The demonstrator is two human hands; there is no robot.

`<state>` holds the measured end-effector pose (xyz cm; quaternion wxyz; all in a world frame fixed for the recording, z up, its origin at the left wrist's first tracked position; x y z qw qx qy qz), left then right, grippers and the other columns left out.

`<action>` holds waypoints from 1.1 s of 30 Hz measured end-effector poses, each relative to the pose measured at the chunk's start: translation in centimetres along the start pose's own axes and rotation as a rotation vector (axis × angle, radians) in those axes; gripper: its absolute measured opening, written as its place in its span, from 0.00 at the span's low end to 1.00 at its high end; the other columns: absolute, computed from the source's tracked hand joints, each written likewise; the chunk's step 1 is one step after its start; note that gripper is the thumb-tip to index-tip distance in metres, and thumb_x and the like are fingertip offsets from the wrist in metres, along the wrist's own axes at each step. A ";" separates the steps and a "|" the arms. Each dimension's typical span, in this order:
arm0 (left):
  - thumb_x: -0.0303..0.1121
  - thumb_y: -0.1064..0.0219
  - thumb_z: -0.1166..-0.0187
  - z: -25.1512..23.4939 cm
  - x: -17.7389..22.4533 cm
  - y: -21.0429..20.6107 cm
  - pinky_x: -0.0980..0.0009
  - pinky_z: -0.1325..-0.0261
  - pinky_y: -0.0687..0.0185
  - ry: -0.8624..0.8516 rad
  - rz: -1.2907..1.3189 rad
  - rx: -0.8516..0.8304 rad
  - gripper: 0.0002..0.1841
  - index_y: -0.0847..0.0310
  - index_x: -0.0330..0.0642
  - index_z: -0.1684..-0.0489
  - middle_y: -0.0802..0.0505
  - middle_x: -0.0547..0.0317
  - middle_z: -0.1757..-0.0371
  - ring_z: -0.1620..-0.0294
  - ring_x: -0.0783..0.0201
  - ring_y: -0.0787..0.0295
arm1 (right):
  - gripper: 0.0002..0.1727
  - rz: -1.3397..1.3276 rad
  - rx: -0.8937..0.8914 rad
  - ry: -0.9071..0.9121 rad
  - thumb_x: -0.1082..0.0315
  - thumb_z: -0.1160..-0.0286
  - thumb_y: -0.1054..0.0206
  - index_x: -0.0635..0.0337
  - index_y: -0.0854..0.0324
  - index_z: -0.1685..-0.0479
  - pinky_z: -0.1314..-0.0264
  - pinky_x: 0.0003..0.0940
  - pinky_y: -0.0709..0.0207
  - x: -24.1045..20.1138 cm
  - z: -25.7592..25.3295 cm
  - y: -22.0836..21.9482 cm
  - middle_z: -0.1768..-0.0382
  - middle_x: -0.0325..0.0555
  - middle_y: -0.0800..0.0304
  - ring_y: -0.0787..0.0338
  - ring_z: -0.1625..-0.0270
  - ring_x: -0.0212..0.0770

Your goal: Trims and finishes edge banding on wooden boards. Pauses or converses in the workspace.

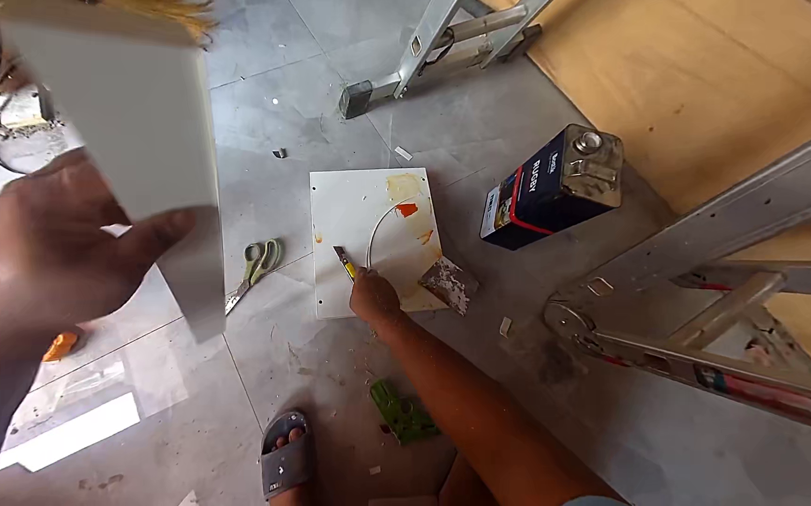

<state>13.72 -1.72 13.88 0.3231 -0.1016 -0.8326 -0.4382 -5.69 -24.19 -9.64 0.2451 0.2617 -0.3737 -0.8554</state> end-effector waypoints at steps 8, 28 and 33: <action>0.44 0.38 0.12 -10.8 -1.5 -12.6 0.38 0.46 0.18 0.643 -0.104 -0.219 0.18 0.23 0.36 0.41 0.10 0.41 0.54 0.54 0.46 0.10 | 0.18 -0.713 -0.129 -0.062 0.63 0.22 0.34 0.64 0.21 0.40 0.48 0.50 0.20 4.0 0.3 0.1 0.54 0.55 0.14 0.14 0.53 0.48; 0.47 0.46 0.10 -8.3 -9.2 -32.0 0.32 0.34 0.23 1.063 -0.339 -0.446 0.27 0.33 0.32 0.23 0.13 0.30 0.36 0.33 0.34 0.14 | 0.18 -0.419 -0.029 -0.277 0.56 0.16 0.37 0.64 0.16 0.45 0.45 0.64 0.17 12.0 -0.2 8.0 0.50 0.62 0.09 0.08 0.43 0.62; 0.54 0.48 0.09 -11.4 -10.5 -32.7 0.33 0.35 0.22 1.010 -0.276 -0.374 0.32 0.38 0.39 0.15 0.14 0.30 0.34 0.34 0.35 0.14 | 0.29 -0.502 0.186 -0.307 0.47 0.14 0.35 0.67 0.23 0.34 0.45 0.68 0.20 18.5 0.1 13.0 0.52 0.68 0.11 0.10 0.45 0.68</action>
Point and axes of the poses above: each hand's wrist, its own z-axis away from the middle knuckle, its own y-axis out of the back of the hand, x = y × z, the point moved 4 cm from there along -z, towards the middle knuckle
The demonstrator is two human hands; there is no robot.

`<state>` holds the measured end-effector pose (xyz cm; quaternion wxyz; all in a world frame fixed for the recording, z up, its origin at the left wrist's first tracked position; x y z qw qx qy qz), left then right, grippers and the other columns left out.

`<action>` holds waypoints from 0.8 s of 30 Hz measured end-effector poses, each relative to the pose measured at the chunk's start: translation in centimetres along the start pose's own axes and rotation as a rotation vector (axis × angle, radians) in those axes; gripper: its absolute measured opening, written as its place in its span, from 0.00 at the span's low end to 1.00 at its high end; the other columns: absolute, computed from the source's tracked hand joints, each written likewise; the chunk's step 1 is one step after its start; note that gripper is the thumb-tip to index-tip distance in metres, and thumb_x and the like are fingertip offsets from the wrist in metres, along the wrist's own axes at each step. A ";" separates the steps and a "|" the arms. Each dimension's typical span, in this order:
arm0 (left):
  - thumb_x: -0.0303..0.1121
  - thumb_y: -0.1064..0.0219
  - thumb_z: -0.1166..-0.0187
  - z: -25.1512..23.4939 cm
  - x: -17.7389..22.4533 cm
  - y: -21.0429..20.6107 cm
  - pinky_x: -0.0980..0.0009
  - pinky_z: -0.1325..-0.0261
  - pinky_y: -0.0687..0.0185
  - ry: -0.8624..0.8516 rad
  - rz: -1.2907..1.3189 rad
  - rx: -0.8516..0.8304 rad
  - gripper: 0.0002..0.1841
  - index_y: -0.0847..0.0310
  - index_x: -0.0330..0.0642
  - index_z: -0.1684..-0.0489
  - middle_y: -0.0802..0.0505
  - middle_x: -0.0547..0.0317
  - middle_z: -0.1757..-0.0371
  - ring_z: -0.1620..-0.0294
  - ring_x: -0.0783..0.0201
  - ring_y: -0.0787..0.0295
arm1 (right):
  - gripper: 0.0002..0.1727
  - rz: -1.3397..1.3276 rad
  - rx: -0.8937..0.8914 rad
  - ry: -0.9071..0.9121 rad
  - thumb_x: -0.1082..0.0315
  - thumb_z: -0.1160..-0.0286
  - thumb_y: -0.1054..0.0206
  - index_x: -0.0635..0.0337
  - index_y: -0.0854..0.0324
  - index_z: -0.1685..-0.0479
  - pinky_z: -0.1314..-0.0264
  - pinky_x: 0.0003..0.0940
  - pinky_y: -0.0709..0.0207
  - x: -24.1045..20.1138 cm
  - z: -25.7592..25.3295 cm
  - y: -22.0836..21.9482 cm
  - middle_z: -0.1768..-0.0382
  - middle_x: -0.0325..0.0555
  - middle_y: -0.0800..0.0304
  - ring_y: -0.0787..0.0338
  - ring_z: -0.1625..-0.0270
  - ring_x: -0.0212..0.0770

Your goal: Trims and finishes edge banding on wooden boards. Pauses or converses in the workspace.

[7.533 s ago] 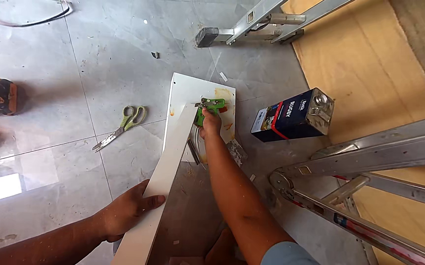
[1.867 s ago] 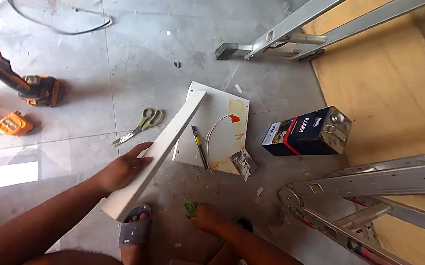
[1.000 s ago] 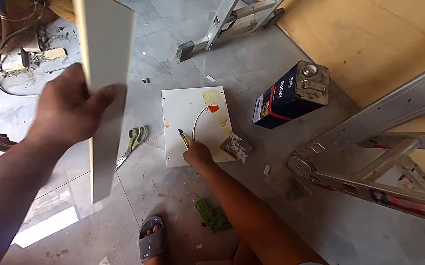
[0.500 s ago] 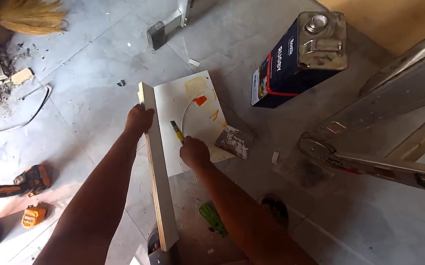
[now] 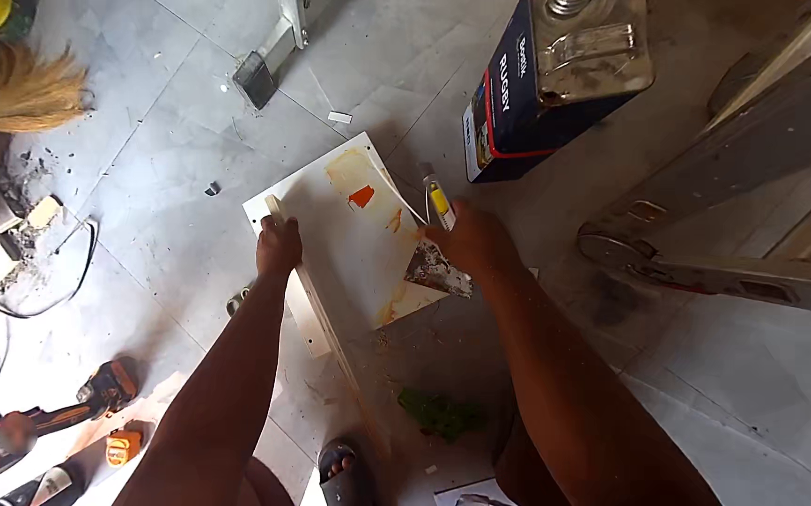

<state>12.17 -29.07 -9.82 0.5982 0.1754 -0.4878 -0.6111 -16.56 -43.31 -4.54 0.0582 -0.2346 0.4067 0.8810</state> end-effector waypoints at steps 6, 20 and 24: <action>0.53 0.67 0.04 -0.6 -0.3 -1.1 0.36 0.26 0.28 -0.014 0.070 0.148 0.32 0.27 0.42 0.21 0.13 0.37 0.30 0.25 0.40 0.18 | 0.19 -0.300 -0.003 0.109 0.55 0.06 0.47 0.63 0.24 0.40 0.55 0.59 0.18 -3.3 1.3 -4.1 0.63 0.57 0.13 0.10 0.59 0.57; 0.48 0.70 0.03 -0.7 -0.4 -1.0 0.39 0.23 0.31 -0.004 0.087 0.133 0.31 0.27 0.41 0.22 0.14 0.38 0.29 0.23 0.44 0.20 | 0.23 -0.323 -0.239 0.087 0.49 0.04 0.53 0.58 0.20 0.45 0.52 0.57 0.17 -10.3 -1.8 -15.0 0.61 0.57 0.11 0.09 0.53 0.57; 0.47 0.69 0.03 -0.6 -0.4 -1.1 0.42 0.22 0.31 -0.010 0.088 0.145 0.30 0.26 0.40 0.23 0.13 0.39 0.29 0.23 0.45 0.20 | 0.25 -0.257 -0.309 0.116 0.48 0.03 0.57 0.58 0.23 0.35 0.47 0.60 0.16 -12.6 -1.7 -15.6 0.53 0.60 0.09 0.08 0.45 0.60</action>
Point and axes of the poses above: each hand's wrist, its own z-axis away from the middle knuckle, its own y-axis out of the back of the hand, x = y × z, the point moved 4 cm from there along -z, towards the middle knuckle
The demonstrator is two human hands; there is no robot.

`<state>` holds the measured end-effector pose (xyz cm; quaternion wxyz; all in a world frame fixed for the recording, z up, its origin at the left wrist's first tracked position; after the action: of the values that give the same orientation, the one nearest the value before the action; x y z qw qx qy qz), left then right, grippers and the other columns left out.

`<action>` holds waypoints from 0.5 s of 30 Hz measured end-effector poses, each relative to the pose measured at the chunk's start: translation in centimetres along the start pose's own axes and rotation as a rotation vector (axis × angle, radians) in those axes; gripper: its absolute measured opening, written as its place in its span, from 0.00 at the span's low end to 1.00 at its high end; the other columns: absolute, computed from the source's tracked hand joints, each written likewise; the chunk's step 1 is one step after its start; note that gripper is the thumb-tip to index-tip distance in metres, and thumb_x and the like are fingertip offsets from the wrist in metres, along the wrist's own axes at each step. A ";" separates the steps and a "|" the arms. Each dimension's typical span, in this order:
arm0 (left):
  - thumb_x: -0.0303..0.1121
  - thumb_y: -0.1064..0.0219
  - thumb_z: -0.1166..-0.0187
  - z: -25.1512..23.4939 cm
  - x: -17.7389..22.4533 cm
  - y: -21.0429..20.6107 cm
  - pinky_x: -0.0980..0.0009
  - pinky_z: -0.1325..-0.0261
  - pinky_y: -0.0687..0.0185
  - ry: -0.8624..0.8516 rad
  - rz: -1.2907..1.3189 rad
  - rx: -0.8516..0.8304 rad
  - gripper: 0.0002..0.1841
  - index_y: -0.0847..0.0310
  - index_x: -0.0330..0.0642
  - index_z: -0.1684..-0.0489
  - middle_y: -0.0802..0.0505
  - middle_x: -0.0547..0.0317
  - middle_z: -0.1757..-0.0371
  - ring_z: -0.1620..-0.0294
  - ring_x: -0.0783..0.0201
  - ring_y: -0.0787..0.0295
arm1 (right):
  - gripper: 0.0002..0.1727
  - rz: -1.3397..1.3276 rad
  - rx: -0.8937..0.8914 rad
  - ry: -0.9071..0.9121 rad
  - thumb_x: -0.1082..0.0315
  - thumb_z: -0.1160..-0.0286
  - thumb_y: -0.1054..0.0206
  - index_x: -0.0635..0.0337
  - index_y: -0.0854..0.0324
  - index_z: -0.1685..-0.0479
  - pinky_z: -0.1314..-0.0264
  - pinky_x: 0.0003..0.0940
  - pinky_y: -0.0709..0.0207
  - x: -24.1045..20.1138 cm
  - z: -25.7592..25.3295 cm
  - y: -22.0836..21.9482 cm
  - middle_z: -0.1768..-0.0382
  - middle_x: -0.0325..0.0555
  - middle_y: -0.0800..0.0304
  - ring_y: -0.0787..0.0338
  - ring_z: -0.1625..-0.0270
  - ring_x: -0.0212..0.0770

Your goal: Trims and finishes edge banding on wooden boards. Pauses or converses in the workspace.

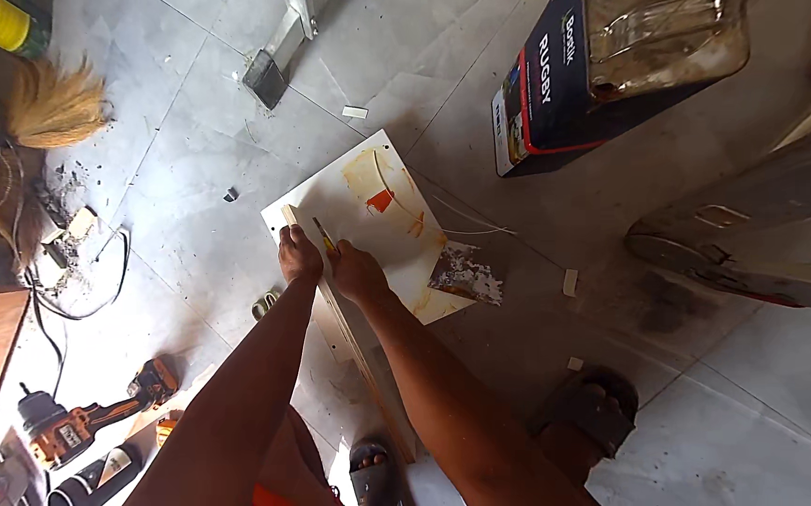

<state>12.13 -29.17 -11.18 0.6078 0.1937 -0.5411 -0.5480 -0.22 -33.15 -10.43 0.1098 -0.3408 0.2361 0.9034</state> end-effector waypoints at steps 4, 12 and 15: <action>0.46 0.66 0.03 -0.2 -0.1 0.0 0.42 0.23 0.30 -0.007 0.014 0.025 0.28 0.25 0.39 0.25 0.12 0.39 0.30 0.24 0.45 0.19 | 0.30 -0.057 -0.053 0.021 0.51 0.02 0.65 0.60 0.24 0.27 0.35 0.60 0.20 -1.6 -1.4 -0.1 0.41 0.61 0.10 0.10 0.34 0.59; 0.45 0.66 0.03 -0.1 0.0 0.0 0.43 0.22 0.30 -0.022 0.017 0.023 0.28 0.25 0.37 0.24 0.13 0.37 0.30 0.24 0.44 0.19 | 0.29 -0.173 -0.062 0.182 0.56 0.01 0.63 0.58 0.33 0.12 0.18 0.58 0.31 -2.6 -3.0 0.5 0.25 0.60 0.17 0.20 0.20 0.56; 0.45 0.65 0.03 -0.3 -0.1 -0.1 0.43 0.22 0.30 -0.027 0.023 0.017 0.28 0.25 0.37 0.25 0.13 0.37 0.30 0.24 0.45 0.19 | 0.29 -0.194 -0.078 0.167 0.58 0.02 0.65 0.61 0.26 0.17 0.17 0.58 0.33 -2.8 -3.4 0.2 0.24 0.59 0.18 0.22 0.18 0.55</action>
<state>12.38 -29.20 -11.38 0.6052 0.1853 -0.5561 -0.5387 3.70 -35.07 -10.72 0.1632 -0.4398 0.1749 0.8656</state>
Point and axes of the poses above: each hand's wrist, its own z-axis away from the middle knuckle, its own y-axis out of the back of the hand, x = y × z, the point moved 4 cm from there along -z, towards the middle knuckle
